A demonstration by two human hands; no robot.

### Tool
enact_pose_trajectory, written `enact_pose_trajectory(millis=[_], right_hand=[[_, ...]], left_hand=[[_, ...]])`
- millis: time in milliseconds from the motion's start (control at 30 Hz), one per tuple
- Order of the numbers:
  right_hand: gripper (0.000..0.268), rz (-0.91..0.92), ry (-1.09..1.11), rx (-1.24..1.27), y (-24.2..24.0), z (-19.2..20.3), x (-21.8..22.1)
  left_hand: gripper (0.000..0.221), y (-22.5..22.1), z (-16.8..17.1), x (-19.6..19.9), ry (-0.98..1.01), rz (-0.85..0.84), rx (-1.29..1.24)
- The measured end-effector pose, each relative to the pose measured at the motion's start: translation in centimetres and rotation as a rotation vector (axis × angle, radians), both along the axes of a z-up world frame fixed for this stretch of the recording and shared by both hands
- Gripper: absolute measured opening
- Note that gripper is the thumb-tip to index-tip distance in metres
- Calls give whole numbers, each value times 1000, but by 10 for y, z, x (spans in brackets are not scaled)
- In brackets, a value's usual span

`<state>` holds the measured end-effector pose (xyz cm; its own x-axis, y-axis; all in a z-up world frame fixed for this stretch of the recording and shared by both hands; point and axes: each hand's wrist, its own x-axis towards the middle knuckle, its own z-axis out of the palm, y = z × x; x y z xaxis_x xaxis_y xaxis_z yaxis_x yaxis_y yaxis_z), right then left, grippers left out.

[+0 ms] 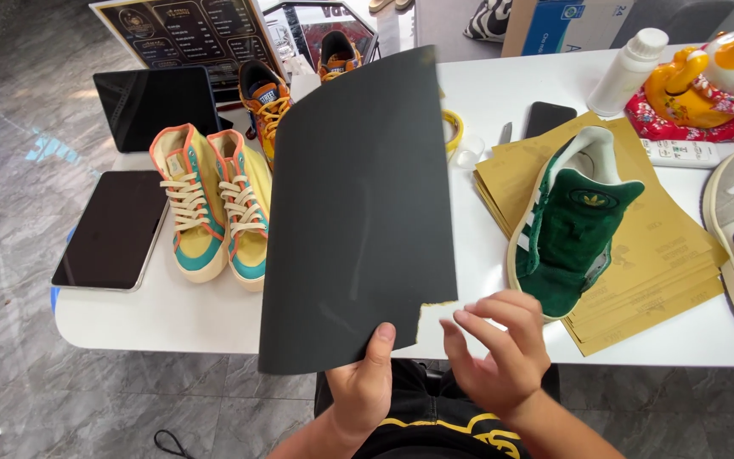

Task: Sanding the surface of a green suede shoe using small pieces of sandpaper.

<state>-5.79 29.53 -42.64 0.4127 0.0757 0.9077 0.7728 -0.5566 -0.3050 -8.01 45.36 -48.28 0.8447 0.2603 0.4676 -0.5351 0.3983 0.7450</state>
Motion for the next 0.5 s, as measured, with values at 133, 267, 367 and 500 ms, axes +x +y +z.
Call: enact_pose_trajectory(millis=[133,267,367,500], right_hand=[[30,337,454,236,10,5,-5],[16,528,837,469,17,-7,2],[13,522,898,542,11,-9,8],[13,579,1055,477,-18,1,27]], left_hand=[[13,-5,-9,-3,-11,88,39],[20,-11,10,-9,36,51,85],[32,2,35,-34,99,-94,227],[43,21,50,-52,19,-215,832]])
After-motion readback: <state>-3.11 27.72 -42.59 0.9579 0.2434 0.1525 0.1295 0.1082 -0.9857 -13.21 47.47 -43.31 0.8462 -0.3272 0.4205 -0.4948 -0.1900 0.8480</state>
